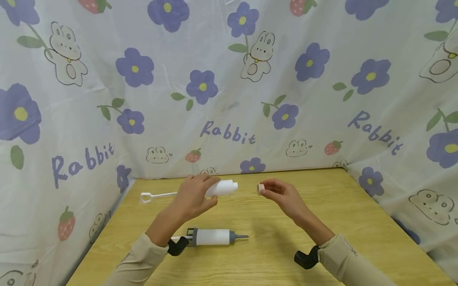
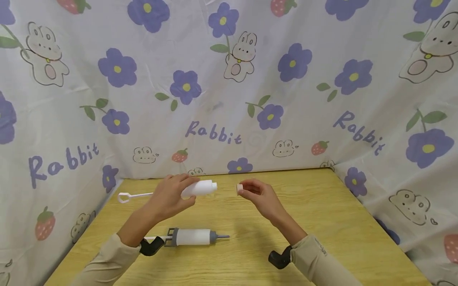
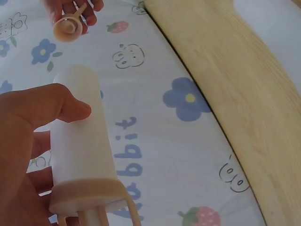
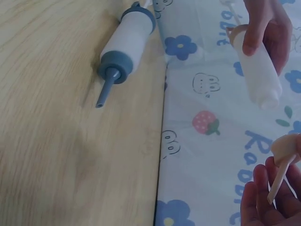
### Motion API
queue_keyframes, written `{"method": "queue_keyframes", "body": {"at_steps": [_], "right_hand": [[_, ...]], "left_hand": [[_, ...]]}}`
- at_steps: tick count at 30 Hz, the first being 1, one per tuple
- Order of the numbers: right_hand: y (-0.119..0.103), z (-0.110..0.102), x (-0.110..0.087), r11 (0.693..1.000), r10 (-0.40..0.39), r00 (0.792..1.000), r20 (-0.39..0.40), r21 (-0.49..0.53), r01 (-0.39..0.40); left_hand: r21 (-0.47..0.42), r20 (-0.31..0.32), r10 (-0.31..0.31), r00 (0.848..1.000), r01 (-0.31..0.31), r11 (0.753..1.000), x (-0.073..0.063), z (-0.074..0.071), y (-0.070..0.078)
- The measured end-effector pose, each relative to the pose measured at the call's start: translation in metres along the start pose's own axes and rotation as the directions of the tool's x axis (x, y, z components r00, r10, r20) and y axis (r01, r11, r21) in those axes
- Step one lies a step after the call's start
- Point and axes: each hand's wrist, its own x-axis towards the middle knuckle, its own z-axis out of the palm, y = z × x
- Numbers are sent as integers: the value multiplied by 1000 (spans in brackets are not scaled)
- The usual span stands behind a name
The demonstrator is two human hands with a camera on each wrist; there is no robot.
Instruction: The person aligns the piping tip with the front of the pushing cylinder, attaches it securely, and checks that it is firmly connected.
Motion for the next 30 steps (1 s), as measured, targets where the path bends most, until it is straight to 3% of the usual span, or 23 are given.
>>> {"method": "queue_keyframes", "body": {"at_steps": [8, 16, 21, 30], "right_hand": [[2, 3, 1, 1000, -10, 1000, -11, 22, 10], [0, 23, 6, 999, -36, 998, 45, 28, 35], [1, 28, 7, 999, -28, 999, 42, 19, 28], [0, 28, 6, 993, -42, 998, 37, -106, 46]], "left_hand": [[-40, 8, 12, 1000, -11, 999, 2, 3, 6], [-64, 57, 49, 997, -45, 997, 7, 7, 18], [-82, 68, 46, 997, -40, 996, 5, 8, 23], [-56, 81, 72, 994, -67, 996, 4, 9, 26]]}}
